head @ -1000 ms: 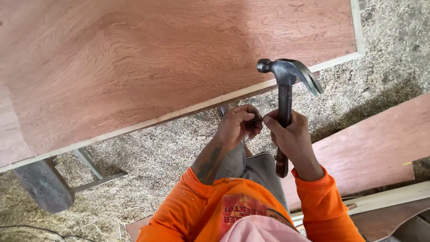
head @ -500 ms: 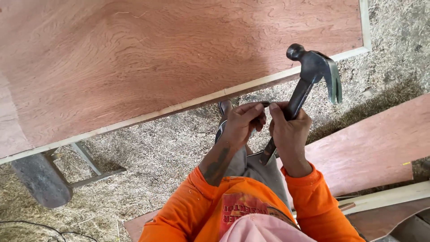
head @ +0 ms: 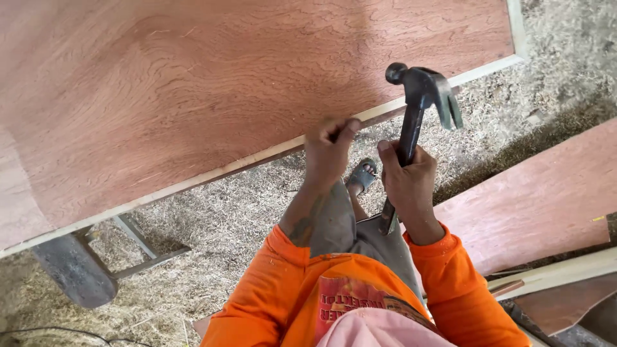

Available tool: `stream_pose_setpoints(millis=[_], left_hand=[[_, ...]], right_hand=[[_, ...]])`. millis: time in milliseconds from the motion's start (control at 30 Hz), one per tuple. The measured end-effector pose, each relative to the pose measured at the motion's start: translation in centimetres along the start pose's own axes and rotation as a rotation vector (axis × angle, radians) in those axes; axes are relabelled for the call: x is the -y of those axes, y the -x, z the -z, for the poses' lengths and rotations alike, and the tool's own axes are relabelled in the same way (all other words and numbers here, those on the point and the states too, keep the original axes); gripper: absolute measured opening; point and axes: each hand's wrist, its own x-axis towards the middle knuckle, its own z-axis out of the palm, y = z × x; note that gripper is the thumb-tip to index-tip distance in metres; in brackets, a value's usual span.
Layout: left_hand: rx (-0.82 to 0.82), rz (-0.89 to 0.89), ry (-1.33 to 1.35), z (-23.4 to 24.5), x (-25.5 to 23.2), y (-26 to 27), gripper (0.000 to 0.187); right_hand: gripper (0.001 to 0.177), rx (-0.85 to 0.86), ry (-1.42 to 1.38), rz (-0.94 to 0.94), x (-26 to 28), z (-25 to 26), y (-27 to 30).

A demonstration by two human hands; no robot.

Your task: Hammering several nails into the edge of a plywood sheet to secure a frame.

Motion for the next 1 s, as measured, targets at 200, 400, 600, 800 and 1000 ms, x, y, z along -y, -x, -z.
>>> stream_pose_setpoints(millis=[200,400,600,800,1000], left_hand=[[-0.145,-0.61,-0.489,-0.2,-0.6,-3.4,0.008],[-0.169,-0.562,-0.554,-0.7,-0.3,-3.5,0.008],[-0.132,-0.656,-0.604,-0.4,-0.2,-3.5,0.012],[-0.162,-0.686,-0.618,-0.8,1.1,-3.7,0.007],[-0.143,-0.624,-0.61,-0.5,0.7,-3.6,0.016]], right_hand=[[0.024,-0.003,0.039,0.001,0.0,1.6,1.1],[0.035,0.068,0.008,0.066,-0.1,3.2,2.1],[0.047,0.236,0.1,0.197,3.2,3.6,3.6],[0.045,0.247,0.591,0.29,0.5,2.7,0.6],[0.04,0.247,0.38,0.379,5.0,3.9,3.8]])
